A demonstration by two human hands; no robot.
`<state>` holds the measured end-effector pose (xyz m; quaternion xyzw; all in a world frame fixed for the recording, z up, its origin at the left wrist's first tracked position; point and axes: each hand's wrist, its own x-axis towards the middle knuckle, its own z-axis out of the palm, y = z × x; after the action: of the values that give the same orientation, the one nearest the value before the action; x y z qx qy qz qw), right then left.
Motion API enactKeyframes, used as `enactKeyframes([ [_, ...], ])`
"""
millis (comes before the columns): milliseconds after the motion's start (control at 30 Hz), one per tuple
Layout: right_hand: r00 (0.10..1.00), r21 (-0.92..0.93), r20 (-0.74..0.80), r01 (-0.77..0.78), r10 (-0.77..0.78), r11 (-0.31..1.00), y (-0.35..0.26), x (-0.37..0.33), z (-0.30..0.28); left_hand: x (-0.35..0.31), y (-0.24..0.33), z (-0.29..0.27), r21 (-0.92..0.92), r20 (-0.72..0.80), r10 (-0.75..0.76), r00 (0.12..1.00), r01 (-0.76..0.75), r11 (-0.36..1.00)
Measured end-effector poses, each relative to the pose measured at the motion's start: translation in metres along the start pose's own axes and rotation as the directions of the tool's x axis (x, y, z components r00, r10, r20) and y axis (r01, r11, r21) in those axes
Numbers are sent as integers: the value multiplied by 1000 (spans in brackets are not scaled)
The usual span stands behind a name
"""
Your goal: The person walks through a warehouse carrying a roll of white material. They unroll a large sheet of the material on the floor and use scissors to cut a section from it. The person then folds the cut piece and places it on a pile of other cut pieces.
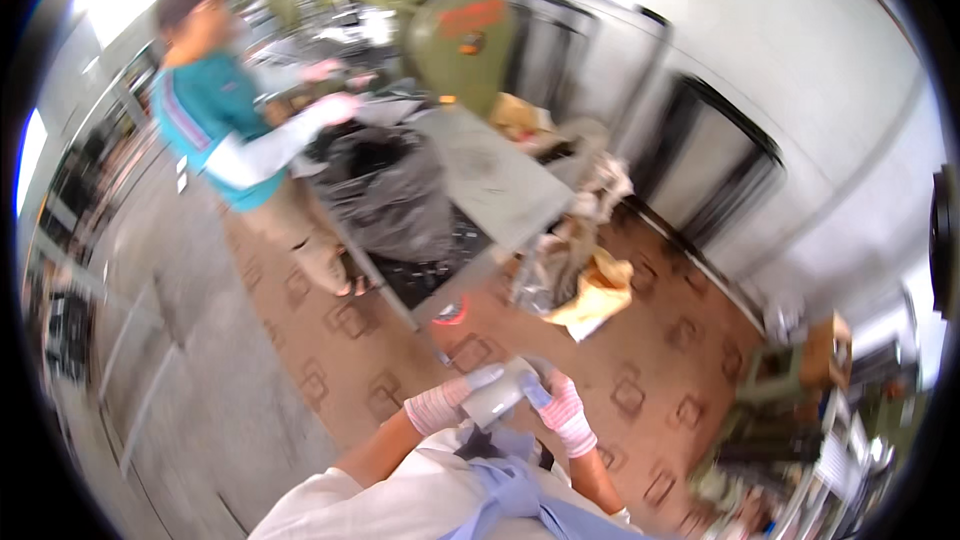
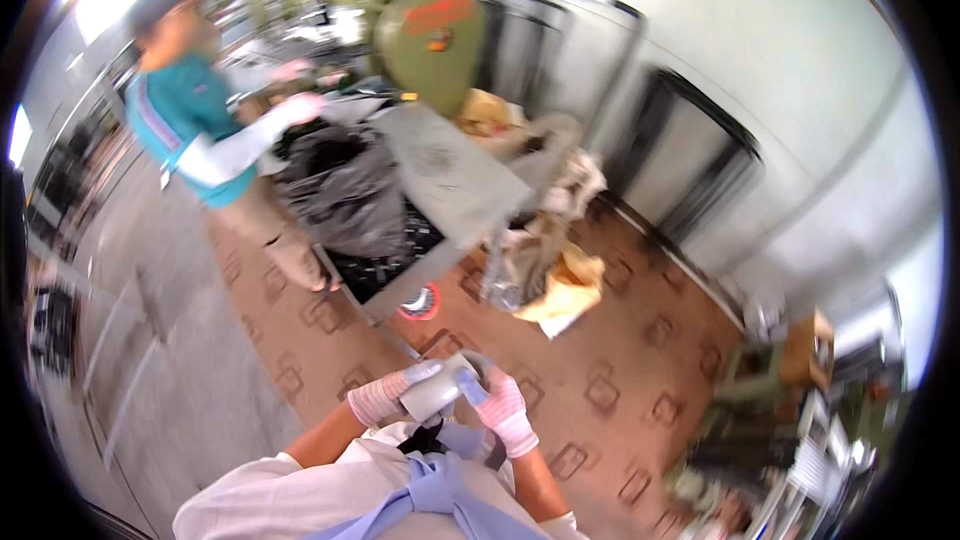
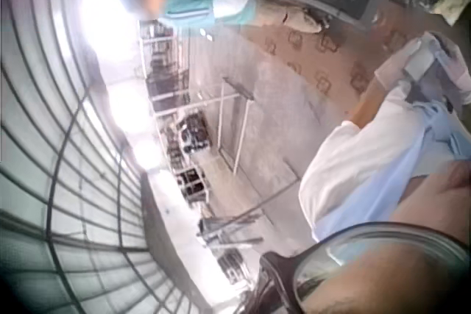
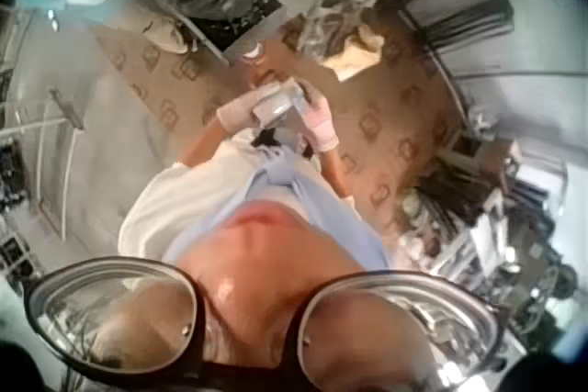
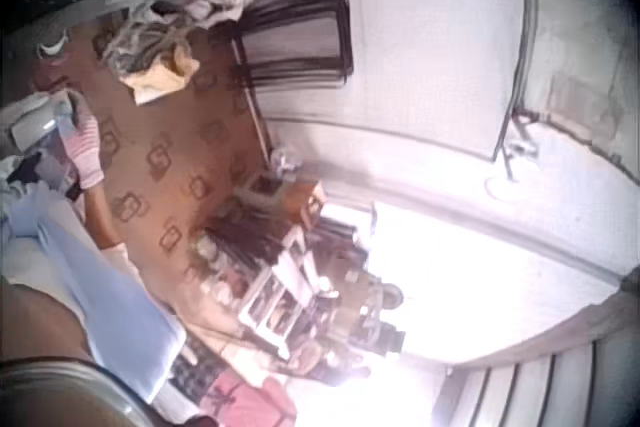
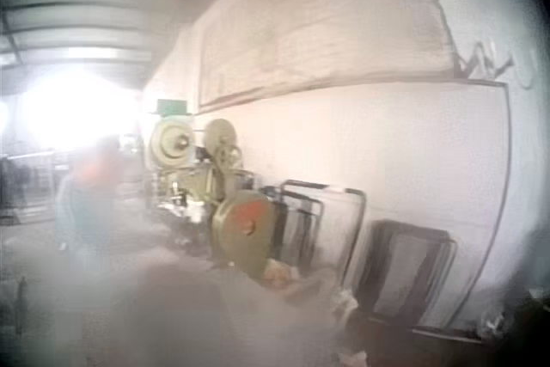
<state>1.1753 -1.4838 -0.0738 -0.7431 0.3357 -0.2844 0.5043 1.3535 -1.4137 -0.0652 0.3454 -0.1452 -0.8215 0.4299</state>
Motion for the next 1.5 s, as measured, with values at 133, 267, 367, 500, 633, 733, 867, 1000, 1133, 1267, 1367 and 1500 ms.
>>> enactKeyframes([
  [133, 968, 46, 209, -148, 136, 988, -9, 23, 29, -37, -2, -15, 3, -126, 81, 989, -82, 997],
  [267, 904, 125, 394, -234, 168, 964, -24, 29, 43, -62, -24, -14, -55, -239, 174, 955, -193, 980],
  [367, 871, 309, 474, -305, 132, 901, -5, 34, 68, -73, -30, -19, -114, -294, 197, 935, -239, 964],
  [500, 800, 302, 591, -340, 105, 891, -9, 45, 88, -89, -36, -21, -166, -436, 235, 869, -334, 928],
  [633, 733, 268, 680, -228, -17, 936, -26, 65, 101, -103, -55, -54, -334, -223, 329, 918, -389, 859],
  [733, 717, 131, 693, -18, -78, 991, -35, 104, 100, -109, -54, -42, -384, -448, 348, 824, -528, 757],
  [867, 763, 121, 582, 263, -283, 957, -123, 150, 97, -119, -73, -62, -399, -544, 356, 760, -608, 687],
  [1000, 684, 186, 322, 633, -655, 752, -200, 173, 113, -125, -84, -73, -389, -491, 422, 762, -626, 676],
  [1133, 518, 152, 298, 803, -802, 576, -226, 168, 126, -125, -93, -68, -425, -577, 392, 716, -673, 605],
  [1267, 602, 255, 327, 686, -729, 681, -199, 161, 137, -127, -81, -47, -242, -685, 439, 581, -750, 616],
  [1367, 611, 238, 405, 648, -680, 724, -190, 155, 144, -132, -79, -56, -209, -706, 466, 534, -785, 584],
  [1500, 563, 403, 240, 683, -791, 609, -188, 154, 144, -138, -55, -57, -299, -641, 477, 601, -768, 566],
])
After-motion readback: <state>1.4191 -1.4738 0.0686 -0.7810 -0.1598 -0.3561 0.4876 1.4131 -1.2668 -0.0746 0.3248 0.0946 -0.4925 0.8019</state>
